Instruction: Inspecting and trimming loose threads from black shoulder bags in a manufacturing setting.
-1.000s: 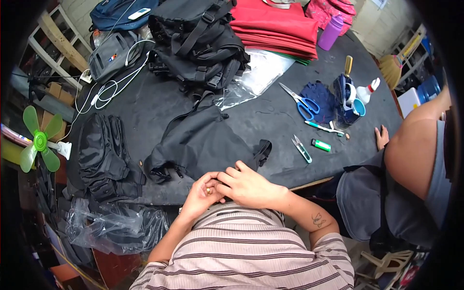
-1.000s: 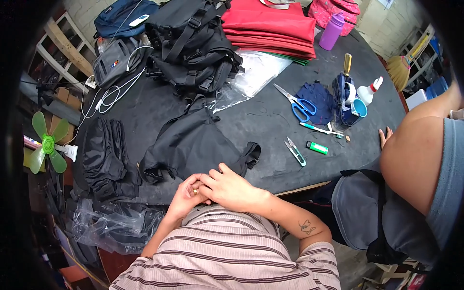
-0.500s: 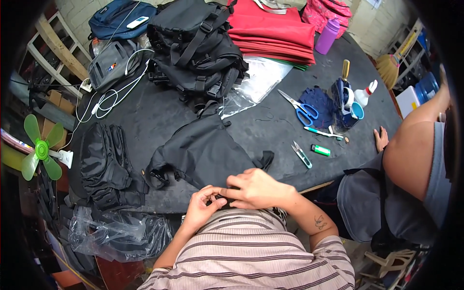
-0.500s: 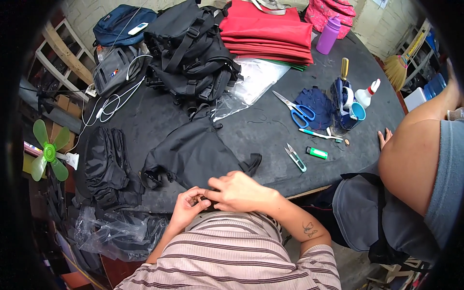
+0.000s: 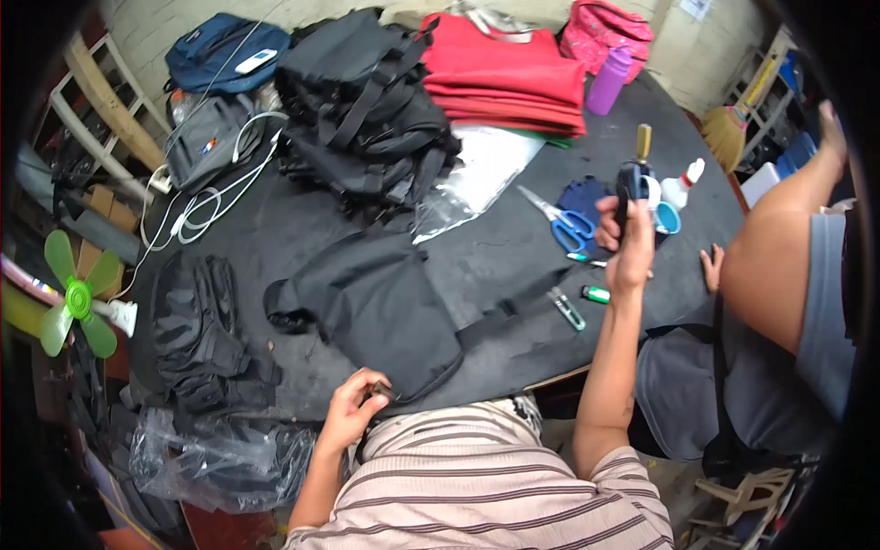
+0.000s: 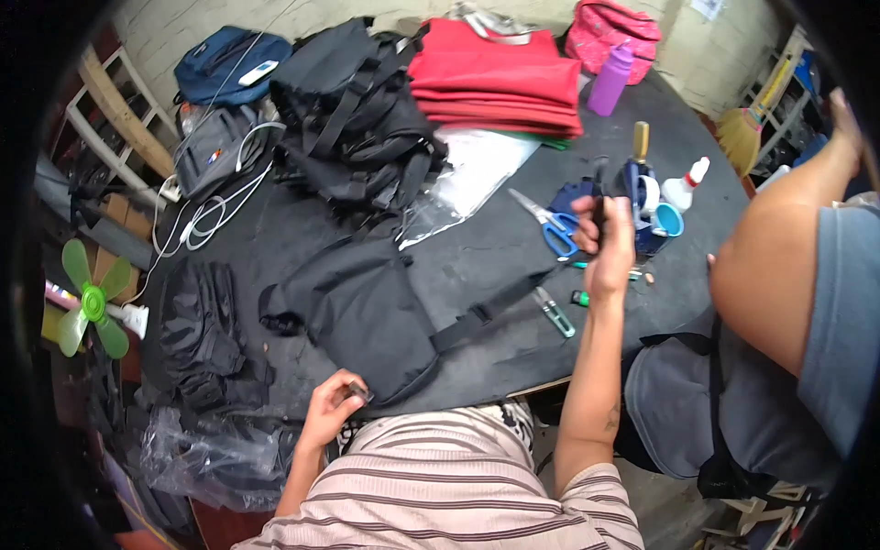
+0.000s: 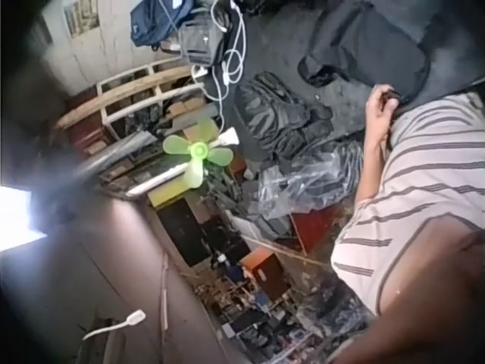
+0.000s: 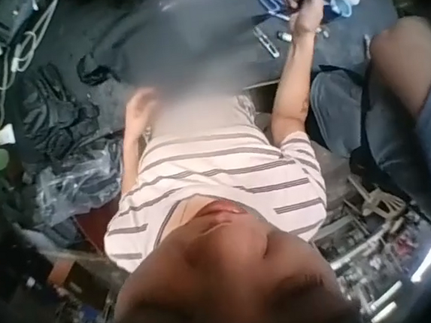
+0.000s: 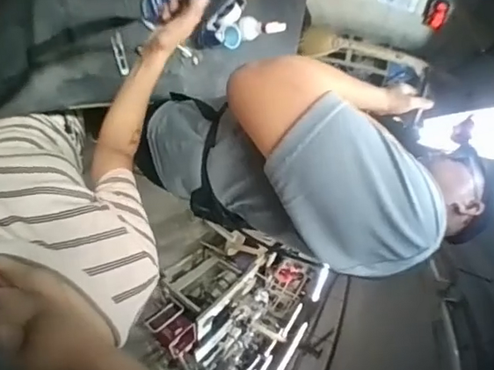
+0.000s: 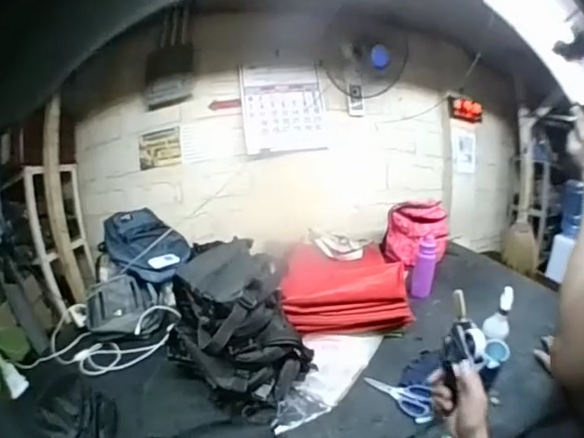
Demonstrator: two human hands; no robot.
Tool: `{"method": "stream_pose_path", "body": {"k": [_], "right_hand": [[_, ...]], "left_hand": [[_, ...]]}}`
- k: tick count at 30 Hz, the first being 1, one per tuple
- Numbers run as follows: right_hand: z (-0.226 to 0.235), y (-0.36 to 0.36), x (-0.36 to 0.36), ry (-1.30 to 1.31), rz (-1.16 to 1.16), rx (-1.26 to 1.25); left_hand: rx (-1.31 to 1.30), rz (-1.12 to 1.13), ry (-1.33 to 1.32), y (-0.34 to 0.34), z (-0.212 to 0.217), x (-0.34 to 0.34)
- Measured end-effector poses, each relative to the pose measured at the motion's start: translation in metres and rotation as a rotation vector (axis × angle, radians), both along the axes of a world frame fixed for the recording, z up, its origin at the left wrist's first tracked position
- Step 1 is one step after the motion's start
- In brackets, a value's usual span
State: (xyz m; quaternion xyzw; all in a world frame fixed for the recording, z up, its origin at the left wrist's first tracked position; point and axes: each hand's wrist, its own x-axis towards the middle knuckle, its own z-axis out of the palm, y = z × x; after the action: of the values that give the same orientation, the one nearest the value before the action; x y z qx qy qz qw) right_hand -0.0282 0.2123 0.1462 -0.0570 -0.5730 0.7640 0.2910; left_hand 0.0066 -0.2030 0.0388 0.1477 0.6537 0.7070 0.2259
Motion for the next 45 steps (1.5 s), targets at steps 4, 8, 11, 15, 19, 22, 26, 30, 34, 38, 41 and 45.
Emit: {"method": "stream_pose_path", "body": {"k": [4, 8, 11, 15, 19, 22, 26, 30, 34, 38, 41, 45], "right_hand": [[-0.004, -0.009, -0.009, 0.099, 0.079, 0.005], [-0.016, -0.001, -0.033, 0.133, -0.04, -0.077], [-0.005, 0.006, -0.037, 0.202, 0.025, -0.15], [-0.014, 0.047, -0.056, 0.273, 0.072, -0.322], [-0.025, 0.058, -0.07, 0.267, 0.086, -0.381], [-0.02, 0.043, -0.07, 0.197, 0.016, -0.343], [-0.004, 0.029, -0.054, 0.22, 0.169, -0.259], [0.012, 0.012, -0.039, 0.251, 0.265, -0.184], [0.017, 0.0, -0.033, 0.265, 0.295, -0.055], [0.018, 0.009, -0.022, 0.297, 0.294, 0.093], [0.03, 0.008, -0.021, 0.37, 0.306, 0.102], [0.032, 0.001, -0.022, 0.412, 0.389, 0.175]], "left_hand": [[-0.04, -0.045, 0.209, -0.005, 0.013, -0.01], [0.047, -0.035, -0.114, -0.021, 0.011, 0.003], [0.056, -0.134, -0.218, -0.031, -0.002, 0.003], [0.161, -0.116, -0.259, -0.025, -0.004, -0.004], [0.183, -0.188, -0.215, -0.016, -0.009, -0.006], [0.152, -0.172, -0.195, -0.013, -0.018, -0.004], [0.15, -0.181, -0.189, -0.018, -0.011, -0.002], [0.082, -0.174, -0.21, -0.024, 0.0, 0.004], [0.073, -0.12, -0.274, -0.023, 0.004, 0.012], [0.122, -0.182, -0.151, -0.013, 0.003, -0.001], [0.043, -0.179, -0.178, -0.008, 0.002, -0.006], [0.071, -0.118, -0.249, -0.004, 0.001, -0.007]]}}
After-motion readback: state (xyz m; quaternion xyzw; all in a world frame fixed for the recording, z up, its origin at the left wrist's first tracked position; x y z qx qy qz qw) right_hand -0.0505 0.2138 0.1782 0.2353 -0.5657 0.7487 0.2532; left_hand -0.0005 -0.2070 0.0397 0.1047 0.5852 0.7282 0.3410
